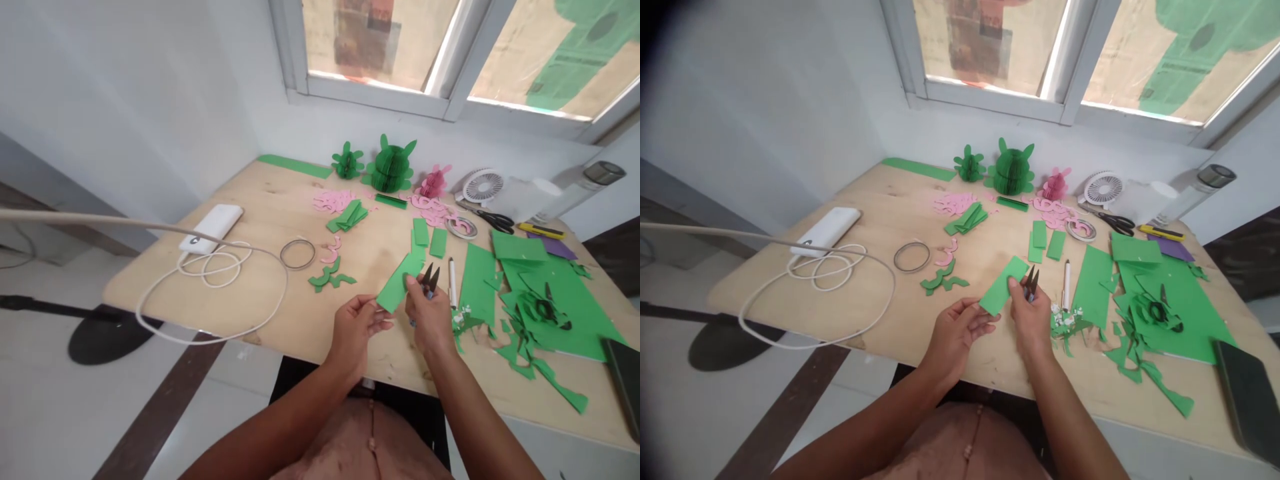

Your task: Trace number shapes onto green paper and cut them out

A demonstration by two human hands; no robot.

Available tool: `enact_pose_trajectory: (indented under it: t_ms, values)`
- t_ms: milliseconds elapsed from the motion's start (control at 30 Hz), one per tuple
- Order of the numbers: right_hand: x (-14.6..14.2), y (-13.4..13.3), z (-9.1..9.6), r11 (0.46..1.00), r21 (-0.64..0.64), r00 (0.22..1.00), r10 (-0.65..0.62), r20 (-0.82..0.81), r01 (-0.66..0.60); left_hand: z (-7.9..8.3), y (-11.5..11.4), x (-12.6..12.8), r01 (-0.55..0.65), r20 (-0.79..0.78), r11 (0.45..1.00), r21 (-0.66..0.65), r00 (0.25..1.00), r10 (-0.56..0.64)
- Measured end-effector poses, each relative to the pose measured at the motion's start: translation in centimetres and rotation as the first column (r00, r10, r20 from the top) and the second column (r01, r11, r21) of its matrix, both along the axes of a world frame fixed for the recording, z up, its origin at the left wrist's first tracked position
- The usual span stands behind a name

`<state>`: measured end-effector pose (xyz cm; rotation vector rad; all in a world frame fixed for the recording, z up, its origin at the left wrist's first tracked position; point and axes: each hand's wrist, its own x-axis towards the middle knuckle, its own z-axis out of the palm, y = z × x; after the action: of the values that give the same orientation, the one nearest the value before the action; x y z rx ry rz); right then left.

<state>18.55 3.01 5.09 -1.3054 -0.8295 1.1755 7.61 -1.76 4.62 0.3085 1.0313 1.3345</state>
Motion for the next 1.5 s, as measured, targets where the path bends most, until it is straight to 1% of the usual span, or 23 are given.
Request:
enact_pose_trajectory:
  t_ms: [67,167,267,400,500,567,633,667,700,767,833,867,933,967,1033,1100,1167,1267,1333,1367,1433,1467,1500]
  values:
    - [-0.4,-0.2,-0.3,0.999,-0.022,0.999,-0.036,0.008,0.037,-0.1,-1.1,-0.5,0.040,-0.005,0.999,-0.027,0.999,-0.040]
    - [-0.9,-0.2,-0.9,0.998,-0.055,0.999,0.000,0.039,0.003,-0.2,-1.8,-1.9,0.075,-0.133,0.997,0.007,0.988,-0.073]
    - [-1.6,-0.5,-1.5,0.997,-0.071,0.996,0.050,0.078,-0.044,-0.4,-1.7,-3.3,0.068,-0.265,0.996,0.063,0.963,-0.049]
    - [-2.5,-1.3,-1.9,0.993,-0.071,0.988,0.105,0.117,-0.097,-1.1,-1.0,-3.8,0.110,-0.327,0.990,0.093,0.942,-0.074]
    - [-2.3,-1.3,-2.2,0.995,-0.080,0.989,0.076,0.126,-0.067,-1.8,-0.9,-3.7,0.159,-0.388,0.983,0.094,0.915,-0.111]
    - [-2.0,-1.0,-2.3,0.996,-0.080,0.986,0.039,0.161,-0.026,-2.2,-1.1,-3.9,0.210,-0.475,0.971,0.114,0.870,-0.133]
    - [-1.8,-0.4,-2.4,0.998,-0.055,0.972,0.029,0.233,-0.016,-2.6,-1.4,-4.3,0.262,-0.631,0.953,0.150,0.767,-0.112]
    - [-1.8,0.0,-2.5,0.999,-0.038,0.958,0.041,0.282,-0.032,-2.7,-1.6,-4.5,0.282,-0.729,0.944,0.171,0.680,-0.071]
    - [-1.8,0.4,-2.6,0.998,-0.020,0.942,0.057,0.331,-0.053,-2.8,-1.7,-4.8,0.298,-0.825,0.934,0.195,0.565,-0.008]
    - [-2.0,1.2,-2.7,0.990,-0.012,0.879,0.128,0.458,-0.138,-2.9,-1.8,-5.2,0.354,-0.944,0.896,0.267,0.284,0.169]
    - [-2.2,1.8,-2.7,0.975,-0.046,0.765,0.201,0.612,-0.219,-3.2,-1.8,-5.5,0.523,-0.956,0.808,0.271,0.050,0.289]
    - [-2.1,2.1,-2.6,0.971,-0.058,0.728,0.214,0.651,-0.233,-3.4,-1.8,-5.6,0.609,-0.947,0.758,0.232,-0.037,0.320]
    - [-1.7,2.3,-2.4,0.968,-0.065,0.670,0.216,0.710,-0.243,-3.9,-1.6,-5.6,0.722,-0.928,0.682,0.119,-0.164,0.335]
    - [-1.2,2.2,-2.2,0.969,-0.058,0.644,0.204,0.737,-0.241,-4.1,-1.6,-5.6,0.746,-0.920,0.662,0.071,-0.207,0.332]
    - [0.3,1.7,-1.7,0.976,-0.035,0.593,0.159,0.790,-0.214,-4.4,-1.5,-5.7,0.766,-0.913,0.643,0.024,-0.245,0.326]
    - [2.4,0.8,-1.2,0.983,-0.029,0.582,0.131,0.802,-0.182,-4.5,-1.4,-6.0,0.774,-0.911,0.632,0.031,-0.239,0.336]
    - [4.4,-0.5,-0.8,0.979,-0.005,0.570,0.123,0.812,-0.205,-4.3,-1.2,-6.5,0.769,-0.907,0.636,0.058,-0.226,0.356]
    - [5.8,-2.7,-0.4,0.977,0.048,0.584,0.084,0.808,-0.207,-3.9,-0.7,-7.1,0.772,-0.902,0.635,0.034,-0.250,0.352]
    - [5.0,-4.1,-0.5,0.971,0.021,0.622,0.136,0.771,-0.238,-3.9,-0.5,-7.3,0.792,-0.896,0.610,-0.027,-0.290,0.336]
    - [4.1,-4.6,-0.7,0.963,-0.004,0.664,0.190,0.724,-0.271,-3.9,-0.4,-7.4,0.800,-0.890,0.597,-0.052,-0.309,0.335]
    - [1.8,-5.2,-1.3,0.929,-0.011,0.768,0.312,0.560,-0.369,-4.1,-0.5,-7.7,0.808,-0.876,0.583,-0.082,-0.337,0.344]
    - [0.7,-5.2,-1.7,0.925,0.002,0.811,0.332,0.482,-0.380,-4.2,-0.6,-7.9,0.809,-0.870,0.582,-0.085,-0.345,0.353]
    - [-0.1,-5.1,-2.2,0.917,-0.007,0.831,0.364,0.420,-0.398,-4.3,-0.8,-8.1,0.809,-0.864,0.582,-0.086,-0.351,0.361]
